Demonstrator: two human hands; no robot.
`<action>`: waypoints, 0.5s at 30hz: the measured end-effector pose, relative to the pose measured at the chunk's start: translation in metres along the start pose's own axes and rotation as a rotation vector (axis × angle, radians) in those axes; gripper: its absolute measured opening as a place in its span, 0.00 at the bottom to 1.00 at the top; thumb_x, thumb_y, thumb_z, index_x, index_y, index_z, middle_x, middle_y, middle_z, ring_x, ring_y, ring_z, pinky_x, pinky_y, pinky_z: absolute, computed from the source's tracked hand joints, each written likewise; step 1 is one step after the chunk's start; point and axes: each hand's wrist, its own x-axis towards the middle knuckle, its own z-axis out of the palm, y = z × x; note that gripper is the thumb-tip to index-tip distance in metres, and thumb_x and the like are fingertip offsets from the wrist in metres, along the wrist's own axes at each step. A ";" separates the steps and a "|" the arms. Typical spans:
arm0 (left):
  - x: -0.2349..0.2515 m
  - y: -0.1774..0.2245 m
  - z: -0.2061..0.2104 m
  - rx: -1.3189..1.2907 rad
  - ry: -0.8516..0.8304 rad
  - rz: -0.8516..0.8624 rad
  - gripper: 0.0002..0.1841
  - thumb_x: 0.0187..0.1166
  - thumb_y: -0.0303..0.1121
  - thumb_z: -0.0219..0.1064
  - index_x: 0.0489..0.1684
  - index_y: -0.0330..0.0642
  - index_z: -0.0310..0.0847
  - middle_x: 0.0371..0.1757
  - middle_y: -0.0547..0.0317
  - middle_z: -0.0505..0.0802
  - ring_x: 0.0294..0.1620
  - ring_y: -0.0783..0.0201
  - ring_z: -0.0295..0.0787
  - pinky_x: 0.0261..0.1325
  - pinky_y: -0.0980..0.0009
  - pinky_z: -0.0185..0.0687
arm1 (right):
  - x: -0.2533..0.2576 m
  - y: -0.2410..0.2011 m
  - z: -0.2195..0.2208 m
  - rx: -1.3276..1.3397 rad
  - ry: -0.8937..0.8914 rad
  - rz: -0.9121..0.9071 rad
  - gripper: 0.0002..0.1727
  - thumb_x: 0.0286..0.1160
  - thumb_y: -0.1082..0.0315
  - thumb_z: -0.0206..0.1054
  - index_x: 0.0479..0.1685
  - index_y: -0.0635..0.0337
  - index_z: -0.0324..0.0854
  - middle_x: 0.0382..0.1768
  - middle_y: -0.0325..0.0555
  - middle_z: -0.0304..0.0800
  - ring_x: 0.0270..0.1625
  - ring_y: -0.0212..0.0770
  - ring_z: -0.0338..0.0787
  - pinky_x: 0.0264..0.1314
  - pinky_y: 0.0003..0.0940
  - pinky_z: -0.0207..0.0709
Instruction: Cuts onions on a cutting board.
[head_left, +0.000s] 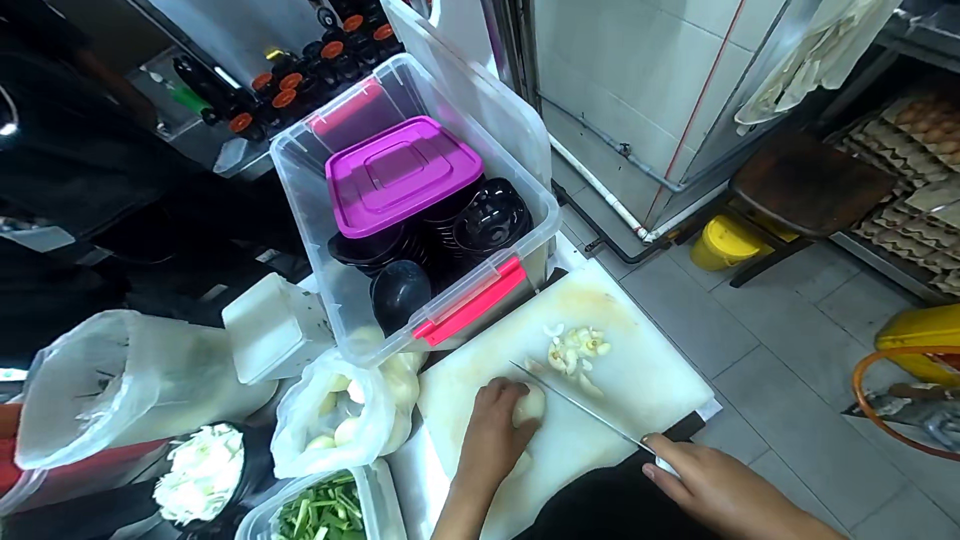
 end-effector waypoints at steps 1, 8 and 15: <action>0.001 0.001 0.002 -0.018 0.028 -0.023 0.25 0.65 0.52 0.80 0.60 0.53 0.89 0.63 0.55 0.89 0.68 0.54 0.84 0.73 0.55 0.80 | -0.001 -0.001 0.000 -0.011 -0.001 -0.003 0.26 0.90 0.42 0.50 0.62 0.53 0.78 0.35 0.56 0.90 0.37 0.60 0.94 0.37 0.60 0.85; 0.001 0.005 0.010 -0.058 0.088 -0.062 0.30 0.63 0.54 0.81 0.61 0.47 0.88 0.64 0.55 0.90 0.67 0.53 0.85 0.73 0.54 0.80 | -0.012 -0.006 -0.005 -0.109 0.030 -0.053 0.24 0.91 0.43 0.51 0.58 0.54 0.79 0.31 0.55 0.89 0.34 0.59 0.94 0.32 0.58 0.86; 0.001 0.008 0.010 -0.108 0.071 -0.107 0.30 0.62 0.51 0.82 0.63 0.48 0.87 0.65 0.56 0.89 0.69 0.54 0.83 0.76 0.54 0.77 | 0.017 -0.019 -0.001 -0.116 -0.093 -0.025 0.21 0.93 0.49 0.48 0.59 0.56 0.75 0.33 0.57 0.88 0.38 0.61 0.94 0.37 0.59 0.86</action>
